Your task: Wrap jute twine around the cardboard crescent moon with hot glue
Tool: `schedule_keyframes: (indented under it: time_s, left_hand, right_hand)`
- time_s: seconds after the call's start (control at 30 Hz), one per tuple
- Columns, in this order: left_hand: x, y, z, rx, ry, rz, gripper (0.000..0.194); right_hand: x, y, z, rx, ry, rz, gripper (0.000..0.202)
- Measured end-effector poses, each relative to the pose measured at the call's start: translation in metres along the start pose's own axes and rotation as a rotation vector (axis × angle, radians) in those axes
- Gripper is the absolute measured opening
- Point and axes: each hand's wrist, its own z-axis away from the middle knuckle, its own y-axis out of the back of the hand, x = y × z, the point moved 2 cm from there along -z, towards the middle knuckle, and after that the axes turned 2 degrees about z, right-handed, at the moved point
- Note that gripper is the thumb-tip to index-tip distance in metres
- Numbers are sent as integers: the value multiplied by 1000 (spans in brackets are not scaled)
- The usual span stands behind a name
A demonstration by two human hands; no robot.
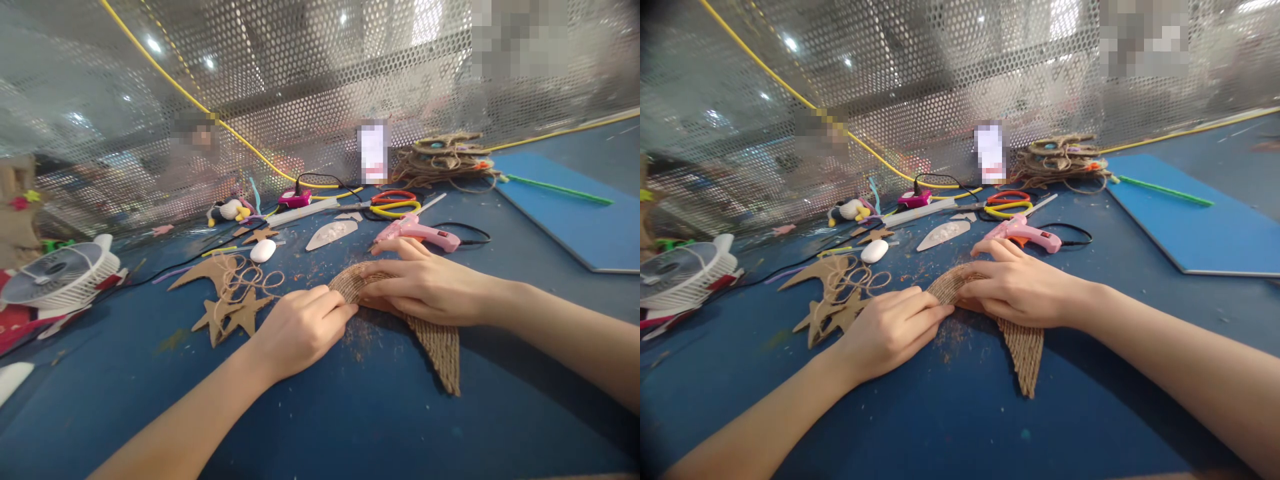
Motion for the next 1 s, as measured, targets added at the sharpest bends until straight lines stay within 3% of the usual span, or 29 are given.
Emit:
schedule_keyframes:
  time_s: [0.7, 1.0]
  left_hand:
    - [3, 0, 1, -30, -1, -3, 22]
    - [1, 3, 1, 6, 8, 75, 21]
  right_hand:
    - [-2, -3, 0, -4, -23, 4, 36]
    - [-1, 7, 2, 262, -235, 168, 31]
